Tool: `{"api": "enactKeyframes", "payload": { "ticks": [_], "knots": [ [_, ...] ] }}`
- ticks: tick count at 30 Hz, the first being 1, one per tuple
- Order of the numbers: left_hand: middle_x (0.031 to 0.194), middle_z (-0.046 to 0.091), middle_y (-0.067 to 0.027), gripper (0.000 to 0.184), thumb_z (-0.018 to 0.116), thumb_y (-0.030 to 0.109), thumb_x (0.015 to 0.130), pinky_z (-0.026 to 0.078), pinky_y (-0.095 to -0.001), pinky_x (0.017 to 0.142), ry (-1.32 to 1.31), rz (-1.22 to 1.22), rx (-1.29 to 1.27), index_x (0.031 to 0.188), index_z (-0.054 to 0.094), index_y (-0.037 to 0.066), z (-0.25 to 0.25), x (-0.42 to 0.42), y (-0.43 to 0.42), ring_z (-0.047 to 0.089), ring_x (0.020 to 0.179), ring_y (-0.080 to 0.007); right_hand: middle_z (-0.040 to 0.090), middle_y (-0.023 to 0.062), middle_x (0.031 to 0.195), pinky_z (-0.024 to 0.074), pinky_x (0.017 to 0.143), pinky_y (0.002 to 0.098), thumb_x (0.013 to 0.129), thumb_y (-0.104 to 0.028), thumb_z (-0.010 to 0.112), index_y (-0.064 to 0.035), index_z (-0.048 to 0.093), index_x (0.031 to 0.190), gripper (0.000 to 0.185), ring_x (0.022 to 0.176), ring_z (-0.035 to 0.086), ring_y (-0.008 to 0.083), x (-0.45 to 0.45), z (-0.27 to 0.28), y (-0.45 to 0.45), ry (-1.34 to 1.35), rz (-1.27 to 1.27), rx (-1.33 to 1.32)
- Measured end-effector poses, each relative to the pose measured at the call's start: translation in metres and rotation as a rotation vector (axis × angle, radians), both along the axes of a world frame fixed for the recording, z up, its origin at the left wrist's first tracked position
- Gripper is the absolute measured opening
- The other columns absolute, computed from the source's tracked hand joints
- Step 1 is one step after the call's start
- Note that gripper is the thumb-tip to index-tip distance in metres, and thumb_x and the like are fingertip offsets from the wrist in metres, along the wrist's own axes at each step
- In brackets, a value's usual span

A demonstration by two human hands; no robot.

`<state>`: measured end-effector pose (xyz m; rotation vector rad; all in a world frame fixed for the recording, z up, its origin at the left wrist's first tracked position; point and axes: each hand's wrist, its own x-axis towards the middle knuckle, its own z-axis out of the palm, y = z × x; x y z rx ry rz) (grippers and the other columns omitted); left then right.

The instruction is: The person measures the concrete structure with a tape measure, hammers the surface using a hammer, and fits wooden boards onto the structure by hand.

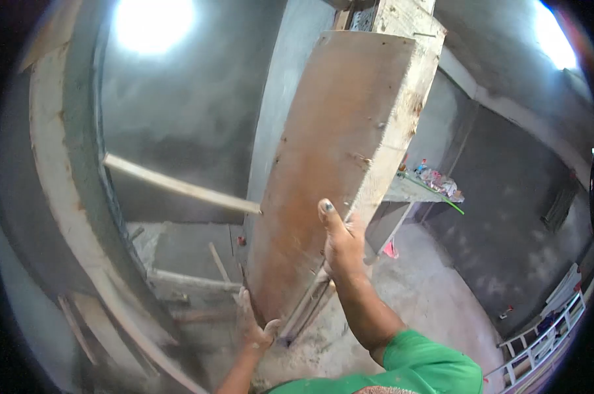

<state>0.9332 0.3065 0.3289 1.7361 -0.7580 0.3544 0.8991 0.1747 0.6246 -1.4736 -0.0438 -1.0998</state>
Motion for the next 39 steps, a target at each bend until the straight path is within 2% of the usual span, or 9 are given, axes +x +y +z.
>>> {"api": "enactKeyframes", "payload": {
  "ticks": [5, 9, 16, 20, 26, 28, 34, 36, 39],
  "knots": [
    [0.14, 0.044, -0.0273, 0.083, 0.063, 0.053, 0.087, 0.033, -0.0415, 0.108, 0.336, -0.168, -0.201, 0.138, 0.04, -0.007, 0.039, 0.07, -0.006, 0.042, 0.132, -0.0371, 0.061, 0.0056, 0.11, 0.0419, 0.086, 0.029, 0.093, -0.031, 0.066, 0.0042, 0.056, 0.119, 0.044, 0.098, 0.053, 0.0132, 0.009, 0.029, -0.025, -0.016, -0.039, -0.077],
    [0.135, 0.051, -0.0217, 0.068, 0.063, 0.043, 0.09, 0.035, -0.0388, 0.106, 0.4, -0.425, -0.114, 0.137, 0.045, -0.003, 0.051, 0.132, -0.023, 0.046, 0.128, -0.0331, 0.06, 0.0016, 0.103, 0.0401, 0.085, 0.0263, 0.093, -0.031, 0.065, 0.003, 0.057, 0.117, 0.043, 0.093, 0.051, 0.0101, 0.025, 0.061, -0.021, -0.087, -0.086, -0.075],
    [0.13, 0.054, -0.0149, 0.053, 0.059, 0.029, 0.094, 0.038, -0.0359, 0.102, 0.484, -0.78, -0.217, 0.136, 0.046, 0.0, 0.088, 0.171, -0.073, 0.05, 0.121, -0.0252, 0.06, 0.0006, 0.101, 0.0398, 0.087, 0.0273, 0.095, -0.03, 0.063, 0.001, 0.059, 0.116, 0.037, 0.093, 0.051, 0.0095, 0.046, 0.114, -0.014, -0.121, -0.241, -0.17],
    [0.122, 0.057, -0.0088, 0.045, 0.058, 0.019, 0.096, 0.04, -0.0321, 0.097, 0.653, -1.012, -0.47, 0.135, 0.046, 0.001, 0.115, 0.173, -0.088, 0.052, 0.112, -0.0179, 0.059, 0.007, 0.113, 0.0388, 0.093, 0.029, 0.095, -0.031, 0.062, 0.0012, 0.054, 0.122, 0.043, 0.102, 0.053, 0.0137, 0.055, 0.137, 0.003, -0.153, -0.56, -0.389],
    [0.117, 0.059, -0.0059, 0.044, 0.06, 0.015, 0.094, 0.041, -0.0294, 0.093, 0.782, -1.184, -0.428, 0.134, 0.047, 0.002, 0.154, 0.183, -0.09, 0.053, 0.107, -0.0139, 0.06, 0.009, 0.113, 0.0387, 0.094, 0.0297, 0.095, -0.031, 0.059, 0.0054, 0.051, 0.122, 0.046, 0.104, 0.053, 0.0152, 0.045, 0.101, 0.017, -0.053, -0.881, -0.508],
    [0.116, 0.059, -0.006, 0.045, 0.061, 0.016, 0.093, 0.043, -0.0301, 0.092, 0.638, -1.1, -0.302, 0.134, 0.047, 0.002, 0.164, 0.189, -0.089, 0.054, 0.106, -0.0138, 0.061, 0.0076, 0.109, 0.039, 0.092, 0.0286, 0.094, -0.028, 0.059, 0.0052, 0.054, 0.12, 0.042, 0.101, 0.053, 0.0137, 0.045, 0.117, 0.021, -0.021, -0.988, -0.52],
    [0.122, 0.05, -0.0157, 0.059, 0.073, 0.015, 0.082, 0.041, -0.0372, 0.097, 0.517, -0.88, -0.436, 0.133, 0.047, 0.001, 0.155, 0.187, -0.101, 0.051, 0.114, -0.0276, 0.062, 0.0074, 0.108, 0.0392, 0.091, 0.0276, 0.092, -0.034, 0.064, 0.0064, 0.056, 0.12, 0.05, 0.099, 0.054, 0.015, 0.056, 0.165, 0.003, 0.073, -1.255, -0.643],
    [0.122, 0.051, -0.0176, 0.059, 0.073, 0.014, 0.081, 0.038, -0.04, 0.1, 0.292, -0.682, -0.427, 0.132, 0.047, 0.0, 0.144, 0.193, -0.085, 0.05, 0.115, -0.0329, 0.063, 0.0092, 0.11, 0.0396, 0.092, 0.0283, 0.09, -0.035, 0.066, 0.0059, 0.057, 0.12, 0.052, 0.102, 0.055, 0.0163, 0.071, 0.164, -0.008, -0.079, -1.088, -0.591],
    [0.123, 0.05, -0.0195, 0.06, 0.074, 0.012, 0.078, 0.037, -0.0435, 0.101, 0.262, -0.625, -0.358, 0.13, 0.047, 0.0, 0.094, 0.19, -0.064, 0.048, 0.115, -0.0379, 0.062, 0.0095, 0.113, 0.0401, 0.093, 0.0286, 0.088, -0.034, 0.069, 0.0062, 0.056, 0.124, 0.055, 0.102, 0.055, 0.0158, 0.077, 0.158, -0.016, 0.061, -1.147, -0.565]
  ]
}}
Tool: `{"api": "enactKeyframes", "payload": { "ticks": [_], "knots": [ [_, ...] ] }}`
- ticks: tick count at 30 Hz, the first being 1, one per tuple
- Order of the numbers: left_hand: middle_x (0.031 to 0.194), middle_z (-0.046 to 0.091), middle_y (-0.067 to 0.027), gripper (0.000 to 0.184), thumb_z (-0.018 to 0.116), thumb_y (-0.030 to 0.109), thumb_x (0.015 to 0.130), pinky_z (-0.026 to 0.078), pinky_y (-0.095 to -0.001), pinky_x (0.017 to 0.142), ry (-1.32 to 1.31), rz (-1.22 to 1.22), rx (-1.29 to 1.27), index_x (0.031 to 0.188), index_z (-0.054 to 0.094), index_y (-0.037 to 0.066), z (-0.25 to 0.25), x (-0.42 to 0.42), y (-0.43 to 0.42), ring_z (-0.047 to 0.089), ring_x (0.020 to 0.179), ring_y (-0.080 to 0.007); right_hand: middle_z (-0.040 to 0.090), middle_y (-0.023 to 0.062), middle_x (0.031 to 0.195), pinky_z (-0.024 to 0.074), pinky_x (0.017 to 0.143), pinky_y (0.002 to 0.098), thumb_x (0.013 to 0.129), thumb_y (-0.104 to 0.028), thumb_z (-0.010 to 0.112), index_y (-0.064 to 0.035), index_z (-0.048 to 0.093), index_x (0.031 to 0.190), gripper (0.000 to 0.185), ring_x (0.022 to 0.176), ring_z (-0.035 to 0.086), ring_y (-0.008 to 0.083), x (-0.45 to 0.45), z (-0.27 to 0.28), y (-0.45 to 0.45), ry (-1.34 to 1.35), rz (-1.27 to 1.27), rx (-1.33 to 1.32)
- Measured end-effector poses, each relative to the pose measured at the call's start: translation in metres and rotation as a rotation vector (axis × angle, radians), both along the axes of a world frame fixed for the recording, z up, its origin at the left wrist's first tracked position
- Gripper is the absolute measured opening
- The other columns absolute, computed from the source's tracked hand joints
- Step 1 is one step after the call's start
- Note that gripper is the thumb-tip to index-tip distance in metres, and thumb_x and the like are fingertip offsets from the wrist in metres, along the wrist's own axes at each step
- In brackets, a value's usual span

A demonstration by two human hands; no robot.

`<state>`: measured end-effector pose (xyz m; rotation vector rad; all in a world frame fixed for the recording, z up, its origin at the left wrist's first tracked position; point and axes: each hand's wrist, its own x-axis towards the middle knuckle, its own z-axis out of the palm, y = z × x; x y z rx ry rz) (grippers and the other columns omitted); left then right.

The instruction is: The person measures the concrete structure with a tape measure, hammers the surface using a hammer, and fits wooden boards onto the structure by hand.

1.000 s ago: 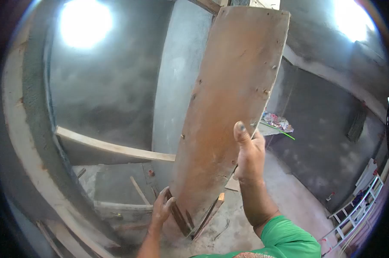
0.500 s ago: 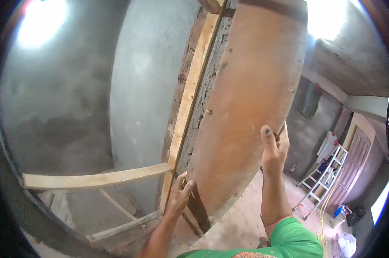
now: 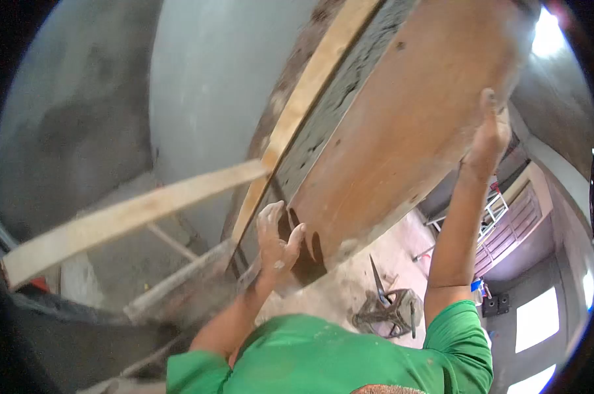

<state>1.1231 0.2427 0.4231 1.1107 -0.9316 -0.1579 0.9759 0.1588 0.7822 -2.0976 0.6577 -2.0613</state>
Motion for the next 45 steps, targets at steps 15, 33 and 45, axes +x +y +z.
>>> {"api": "enactKeyframes", "payload": {
  "ticks": [15, 33, 45],
  "knots": [
    [0.157, -0.005, -0.0256, 0.124, 0.084, 0.043, 0.062, 0.021, -0.0708, 0.105, -0.2, -0.304, 0.318, 0.153, 0.008, 0.007, -0.128, -0.027, 0.0, 0.001, 0.144, -0.0482, 0.06, 0.0159, 0.123, 0.0515, 0.089, 0.0366, 0.088, -0.013, 0.067, 0.0095, 0.053, 0.125, 0.045, 0.106, 0.061, 0.0253, 0.047, -0.03, -0.025, -0.103, 0.132, -0.04],
    [0.153, 0.002, -0.033, 0.125, 0.084, 0.044, 0.063, 0.019, -0.0559, 0.113, -0.271, -0.198, 0.395, 0.148, 0.009, -0.006, -0.119, 0.001, -0.059, 0.006, 0.142, -0.051, 0.059, 0.0177, 0.123, 0.0491, 0.093, 0.0377, 0.089, -0.015, 0.066, 0.0104, 0.054, 0.123, 0.045, 0.108, 0.06, 0.0269, 0.065, -0.045, -0.05, -0.065, -0.015, -0.074],
    [0.153, -0.001, -0.0339, 0.132, 0.081, 0.06, 0.061, 0.011, -0.0596, 0.113, -0.083, -0.355, 0.342, 0.147, 0.009, -0.011, -0.107, 0.025, -0.068, 0.0, 0.144, -0.0481, 0.058, 0.0197, 0.125, 0.0472, 0.095, 0.0358, 0.091, -0.019, 0.062, 0.0112, 0.052, 0.126, 0.047, 0.112, 0.058, 0.0278, 0.029, -0.038, -0.078, 0.045, -0.318, -0.267]
  ]
}}
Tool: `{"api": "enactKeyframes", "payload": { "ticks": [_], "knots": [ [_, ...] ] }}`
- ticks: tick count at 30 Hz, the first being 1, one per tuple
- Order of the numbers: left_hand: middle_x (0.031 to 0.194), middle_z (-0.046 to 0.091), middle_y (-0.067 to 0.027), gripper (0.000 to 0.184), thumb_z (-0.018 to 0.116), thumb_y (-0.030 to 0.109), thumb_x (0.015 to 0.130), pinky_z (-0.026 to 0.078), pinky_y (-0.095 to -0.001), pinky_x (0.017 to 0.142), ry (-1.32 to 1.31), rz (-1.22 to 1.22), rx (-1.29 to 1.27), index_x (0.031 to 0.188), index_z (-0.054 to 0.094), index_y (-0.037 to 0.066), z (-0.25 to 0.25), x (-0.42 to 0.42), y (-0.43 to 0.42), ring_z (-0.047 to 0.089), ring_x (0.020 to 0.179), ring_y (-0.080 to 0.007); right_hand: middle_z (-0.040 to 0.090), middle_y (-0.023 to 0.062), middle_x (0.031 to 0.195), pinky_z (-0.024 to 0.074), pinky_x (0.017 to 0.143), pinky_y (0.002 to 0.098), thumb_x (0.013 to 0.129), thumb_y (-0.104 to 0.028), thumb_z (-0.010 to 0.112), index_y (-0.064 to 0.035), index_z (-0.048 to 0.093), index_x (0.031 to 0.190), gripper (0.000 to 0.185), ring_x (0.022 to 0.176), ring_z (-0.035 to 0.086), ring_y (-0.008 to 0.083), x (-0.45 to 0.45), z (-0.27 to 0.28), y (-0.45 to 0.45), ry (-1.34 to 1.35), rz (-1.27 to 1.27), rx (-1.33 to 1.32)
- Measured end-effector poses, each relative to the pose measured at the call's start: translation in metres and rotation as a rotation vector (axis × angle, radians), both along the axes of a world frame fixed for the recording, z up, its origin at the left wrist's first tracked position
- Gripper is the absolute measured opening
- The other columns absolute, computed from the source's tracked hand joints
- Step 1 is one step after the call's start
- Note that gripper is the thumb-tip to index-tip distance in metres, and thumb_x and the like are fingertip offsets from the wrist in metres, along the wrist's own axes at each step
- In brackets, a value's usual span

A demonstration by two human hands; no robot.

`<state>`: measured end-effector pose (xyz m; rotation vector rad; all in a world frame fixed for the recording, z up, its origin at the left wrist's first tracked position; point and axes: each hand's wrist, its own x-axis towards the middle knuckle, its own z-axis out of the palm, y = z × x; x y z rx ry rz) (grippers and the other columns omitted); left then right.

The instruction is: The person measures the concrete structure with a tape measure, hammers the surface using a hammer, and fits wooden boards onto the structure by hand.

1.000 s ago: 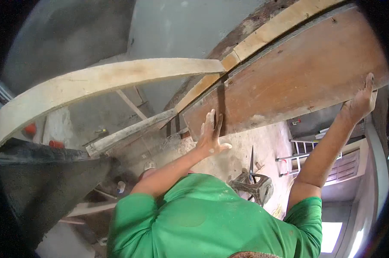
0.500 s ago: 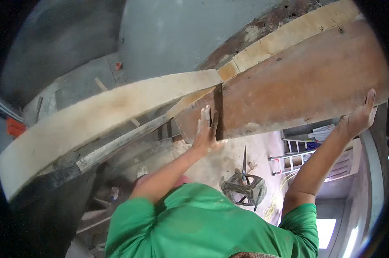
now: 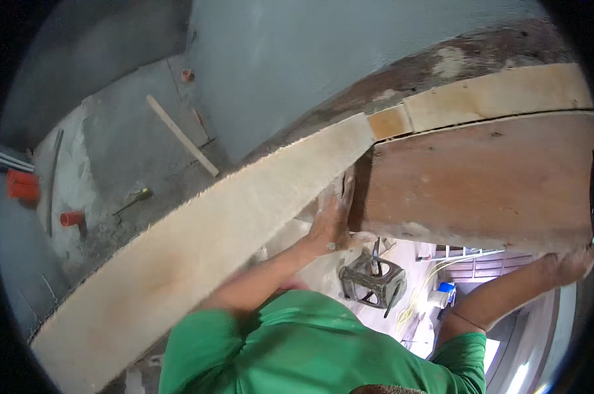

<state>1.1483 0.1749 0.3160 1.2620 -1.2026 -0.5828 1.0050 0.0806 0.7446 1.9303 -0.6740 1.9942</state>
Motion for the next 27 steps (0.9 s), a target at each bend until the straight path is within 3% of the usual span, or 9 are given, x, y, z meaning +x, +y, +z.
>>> {"api": "enactKeyframes", "payload": {
  "ticks": [5, 12, 14, 15, 17, 20, 21, 24, 27],
  "knots": [
    [0.152, 0.004, -0.0354, 0.126, 0.079, 0.057, 0.066, 0.012, -0.0599, 0.113, 0.147, -0.041, -0.056, 0.146, 0.01, -0.011, -0.006, -0.004, -0.007, 0.004, 0.143, -0.0506, 0.057, 0.0207, 0.125, 0.046, 0.096, 0.036, 0.092, -0.02, 0.059, 0.0116, 0.05, 0.127, 0.048, 0.114, 0.057, 0.0286, -0.005, 0.009, -0.007, 0.048, -0.123, -0.046],
    [0.152, 0.008, -0.0351, 0.123, 0.079, 0.056, 0.067, 0.015, -0.0596, 0.112, 0.091, -0.007, -0.072, 0.147, 0.012, -0.009, 0.004, 0.002, -0.012, 0.013, 0.141, -0.0514, 0.056, 0.0221, 0.126, 0.0443, 0.098, 0.0363, 0.094, -0.023, 0.056, 0.0122, 0.048, 0.13, 0.051, 0.116, 0.055, 0.0296, -0.019, 0.017, 0.008, 0.086, -0.259, -0.079],
    [0.151, 0.013, -0.0337, 0.12, 0.082, 0.05, 0.068, 0.017, -0.0557, 0.113, 0.078, -0.007, -0.017, 0.147, 0.013, -0.009, 0.006, 0.002, -0.009, 0.014, 0.141, -0.0481, 0.056, 0.0225, 0.126, 0.0438, 0.099, 0.0364, 0.094, -0.024, 0.055, 0.0124, 0.048, 0.13, 0.052, 0.117, 0.055, 0.0299, -0.023, 0.01, 0.008, 0.113, -0.347, -0.054],
    [0.143, 0.036, -0.0283, 0.1, 0.08, 0.042, 0.07, 0.026, -0.0478, 0.112, 0.237, -0.035, -0.021, 0.142, 0.03, -0.005, 0.013, 0.005, -0.009, 0.032, 0.136, -0.0418, 0.056, 0.0227, 0.126, 0.0435, 0.099, 0.0365, 0.094, -0.024, 0.054, 0.0125, 0.048, 0.131, 0.052, 0.117, 0.055, 0.0301, -0.025, 0.004, 0.011, 0.128, -0.4, -0.036],
    [0.147, 0.027, -0.0268, 0.107, 0.077, 0.048, 0.072, 0.022, -0.0483, 0.113, 0.279, -0.087, -0.093, 0.144, 0.019, -0.005, 0.019, 0.008, -0.011, 0.026, 0.138, -0.0392, 0.055, 0.022, 0.127, 0.0417, 0.1, 0.0364, 0.094, -0.027, 0.054, 0.0116, 0.047, 0.132, 0.054, 0.118, 0.053, 0.0279, -0.027, -0.005, 0.01, 0.112, -0.297, -0.056],
    [0.153, 0.014, -0.0246, 0.117, 0.072, 0.056, 0.075, 0.015, -0.0489, 0.115, 0.307, -0.118, -0.169, 0.148, 0.003, -0.005, 0.026, 0.001, -0.016, 0.017, 0.142, -0.0353, 0.057, 0.0175, 0.123, 0.0414, 0.098, 0.0335, 0.095, -0.026, 0.055, 0.0086, 0.049, 0.13, 0.05, 0.114, 0.054, 0.0226, 0.026, -0.012, 0.016, -0.17, -0.061, 0.026],
    [0.154, 0.003, -0.0281, 0.127, 0.074, 0.06, 0.073, 0.014, -0.0499, 0.115, 0.279, -0.066, -0.137, 0.147, -0.005, -0.007, 0.012, -0.008, -0.013, 0.015, 0.141, -0.0394, 0.06, 0.014, 0.118, 0.0439, 0.092, 0.0291, 0.094, -0.025, 0.059, 0.0073, 0.051, 0.128, 0.048, 0.105, 0.058, 0.0184, 0.044, -0.013, 0.019, -0.342, 0.124, 0.059],
    [0.149, 0.008, -0.0383, 0.123, 0.079, 0.051, 0.066, 0.013, -0.0506, 0.115, 0.323, 0.084, -0.282, 0.147, 0.007, -0.008, 0.0, -0.018, -0.021, 0.011, 0.141, -0.0482, 0.059, 0.0137, 0.12, 0.0429, 0.093, 0.0288, 0.093, -0.024, 0.06, 0.0075, 0.05, 0.129, 0.049, 0.106, 0.058, 0.0181, 0.034, -0.009, 0.026, -0.194, 0.134, 0.101],
    [0.15, 0.007, -0.0364, 0.125, 0.078, 0.052, 0.066, 0.013, -0.0505, 0.115, 0.252, 0.01, -0.249, 0.147, 0.005, -0.008, 0.013, -0.006, -0.026, 0.011, 0.142, -0.0467, 0.059, 0.0155, 0.121, 0.043, 0.094, 0.0298, 0.092, -0.023, 0.06, 0.0085, 0.047, 0.129, 0.05, 0.106, 0.058, 0.0197, 0.037, -0.003, 0.024, -0.144, 0.165, 0.104]
  ]
}}
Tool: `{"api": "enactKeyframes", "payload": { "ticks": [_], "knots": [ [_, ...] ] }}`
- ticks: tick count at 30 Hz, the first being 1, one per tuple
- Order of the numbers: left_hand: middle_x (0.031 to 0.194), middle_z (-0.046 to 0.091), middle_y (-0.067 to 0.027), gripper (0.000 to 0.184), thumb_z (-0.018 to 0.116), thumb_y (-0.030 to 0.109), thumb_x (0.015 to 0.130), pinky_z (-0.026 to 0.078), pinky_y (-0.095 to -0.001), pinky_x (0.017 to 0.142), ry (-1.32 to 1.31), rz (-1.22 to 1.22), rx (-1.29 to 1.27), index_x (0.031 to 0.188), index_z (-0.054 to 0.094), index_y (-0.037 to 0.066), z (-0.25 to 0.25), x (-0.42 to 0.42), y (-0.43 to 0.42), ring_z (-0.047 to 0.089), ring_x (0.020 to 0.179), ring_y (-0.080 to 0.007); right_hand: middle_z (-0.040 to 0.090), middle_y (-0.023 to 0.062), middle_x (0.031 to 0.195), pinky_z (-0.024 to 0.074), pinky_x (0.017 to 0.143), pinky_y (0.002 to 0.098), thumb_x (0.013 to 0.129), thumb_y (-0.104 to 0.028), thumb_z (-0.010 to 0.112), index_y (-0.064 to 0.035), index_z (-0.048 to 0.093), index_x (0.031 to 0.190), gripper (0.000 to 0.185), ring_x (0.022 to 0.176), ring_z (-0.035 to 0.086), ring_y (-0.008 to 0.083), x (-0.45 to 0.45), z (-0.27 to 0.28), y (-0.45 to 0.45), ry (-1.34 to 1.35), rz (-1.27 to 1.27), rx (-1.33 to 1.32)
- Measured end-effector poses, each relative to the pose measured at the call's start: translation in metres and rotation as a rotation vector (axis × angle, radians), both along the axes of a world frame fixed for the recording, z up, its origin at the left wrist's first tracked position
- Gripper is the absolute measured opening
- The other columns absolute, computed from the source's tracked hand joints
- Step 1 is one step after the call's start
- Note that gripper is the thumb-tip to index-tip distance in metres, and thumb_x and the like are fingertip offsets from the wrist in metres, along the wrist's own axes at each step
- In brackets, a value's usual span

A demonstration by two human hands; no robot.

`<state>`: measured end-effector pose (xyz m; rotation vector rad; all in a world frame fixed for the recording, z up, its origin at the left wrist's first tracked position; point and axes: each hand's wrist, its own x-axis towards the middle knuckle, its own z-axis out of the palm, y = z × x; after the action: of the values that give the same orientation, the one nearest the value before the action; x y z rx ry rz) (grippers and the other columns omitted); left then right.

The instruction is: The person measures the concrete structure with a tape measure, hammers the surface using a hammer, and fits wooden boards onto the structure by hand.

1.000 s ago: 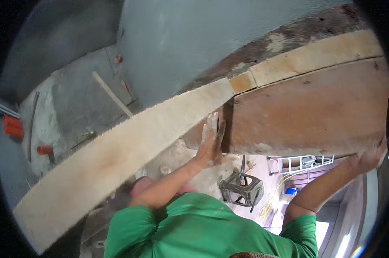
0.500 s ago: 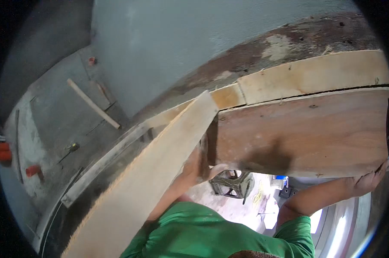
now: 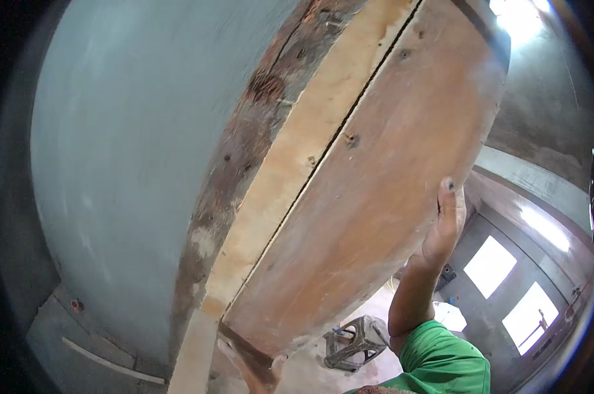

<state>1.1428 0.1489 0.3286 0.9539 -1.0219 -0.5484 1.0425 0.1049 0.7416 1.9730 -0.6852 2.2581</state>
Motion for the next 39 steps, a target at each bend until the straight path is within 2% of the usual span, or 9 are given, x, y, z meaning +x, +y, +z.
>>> {"api": "enactKeyframes", "payload": {
  "ticks": [11, 16, 20, 23, 26, 28, 32, 35, 39],
  "knots": [
    [0.154, 0.003, -0.0298, 0.132, 0.077, 0.059, 0.068, 0.011, -0.0501, 0.116, -0.201, -0.102, 0.1, 0.148, -0.006, -0.006, 0.024, 0.026, 0.011, 0.01, 0.143, -0.0414, 0.057, 0.0174, 0.124, 0.0419, 0.096, 0.0317, 0.093, -0.024, 0.058, 0.01, 0.04, 0.133, 0.055, 0.112, 0.056, 0.0209, 0.005, -0.006, 0.013, 0.018, 0.096, 0.066],
    [0.155, 0.001, -0.0268, 0.135, 0.076, 0.062, 0.069, 0.011, -0.0499, 0.116, -0.28, -0.112, 0.119, 0.148, -0.01, -0.006, 0.035, 0.036, 0.018, 0.01, 0.143, -0.039, 0.058, 0.015, 0.122, 0.0407, 0.095, 0.0299, 0.094, -0.025, 0.059, 0.0084, 0.051, 0.125, 0.046, 0.111, 0.055, 0.0191, 0.012, -0.002, 0.014, 0.051, -0.181, -0.036],
    [0.156, 0.009, -0.023, 0.13, 0.084, 0.049, 0.064, 0.01, -0.0466, 0.118, 0.12, -0.317, -0.006, 0.149, -0.001, -0.002, 0.004, 0.02, 0.009, 0.011, 0.145, -0.0326, 0.06, 0.0165, 0.12, 0.0445, 0.092, 0.0314, 0.092, -0.026, 0.063, 0.0075, 0.055, 0.124, 0.047, 0.107, 0.059, 0.023, -0.028, -0.009, 0.013, 0.219, -0.355, -0.065],
    [0.149, 0.019, -0.0325, 0.121, 0.088, 0.04, 0.059, 0.02, -0.0513, 0.115, -0.217, -0.191, 0.372, 0.145, 0.019, -0.009, 0.031, 0.043, 0.019, 0.019, 0.139, -0.0477, 0.06, 0.0201, 0.123, 0.0467, 0.093, 0.0349, 0.09, -0.027, 0.066, 0.0087, 0.056, 0.123, 0.05, 0.108, 0.06, 0.0257, 0.012, -0.01, 0.007, -0.15, -0.133, 0.106],
    [0.143, 0.034, -0.0318, 0.106, 0.084, 0.029, 0.069, 0.033, -0.0436, 0.11, -0.22, -0.065, 0.316, 0.146, 0.019, -0.007, 0.011, 0.042, 0.032, 0.035, 0.133, -0.0448, 0.058, 0.0195, 0.126, 0.0472, 0.095, 0.0354, 0.092, -0.027, 0.063, 0.0095, 0.055, 0.124, 0.049, 0.111, 0.059, 0.0248, 0.003, -0.007, 0.011, -0.154, -0.129, 0.091],
    [0.145, 0.024, -0.0355, 0.117, 0.085, 0.043, 0.063, 0.03, -0.0546, 0.108, -0.189, -0.062, 0.178, 0.147, 0.02, -0.004, 0.002, 0.046, 0.044, 0.03, 0.132, -0.0523, 0.058, 0.0174, 0.127, 0.0477, 0.094, 0.035, 0.093, -0.025, 0.06, 0.0096, 0.054, 0.125, 0.047, 0.113, 0.058, 0.0231, 0.006, -0.005, 0.03, -0.132, -0.132, 0.057],
    [0.145, 0.026, -0.0355, 0.111, 0.082, 0.045, 0.067, 0.03, -0.0564, 0.107, -0.211, -0.035, 0.194, 0.148, 0.021, -0.002, 0.009, 0.062, 0.073, 0.031, 0.132, -0.0509, 0.059, 0.018, 0.126, 0.0462, 0.095, 0.0332, 0.091, -0.034, 0.064, 0.0091, 0.056, 0.122, 0.054, 0.111, 0.059, 0.0235, 0.003, -0.003, 0.065, 0.356, -0.423, -0.226],
    [0.145, 0.026, -0.0347, 0.107, 0.08, 0.044, 0.071, 0.03, -0.0567, 0.106, -0.231, -0.049, 0.231, 0.148, 0.021, -0.002, 0.003, 0.044, 0.028, 0.031, 0.131, -0.051, 0.059, 0.0176, 0.127, 0.0437, 0.097, 0.0308, 0.086, -0.044, 0.068, 0.0085, 0.055, 0.123, 0.065, 0.113, 0.058, 0.0244, -0.047, -0.002, 0.008, 0.733, -0.606, -0.358],
    [0.144, 0.027, -0.0339, 0.104, 0.078, 0.044, 0.074, 0.03, -0.0556, 0.106, -0.309, -0.03, 0.233, 0.148, 0.021, -0.003, 0.002, 0.048, 0.03, 0.032, 0.13, -0.0507, 0.058, 0.0173, 0.124, 0.0432, 0.096, 0.0307, 0.085, -0.047, 0.068, 0.0079, 0.055, 0.122, 0.067, 0.111, 0.057, 0.0247, -0.049, 0.001, 0.01, 0.855, -0.675, -0.433]
  ]
}}
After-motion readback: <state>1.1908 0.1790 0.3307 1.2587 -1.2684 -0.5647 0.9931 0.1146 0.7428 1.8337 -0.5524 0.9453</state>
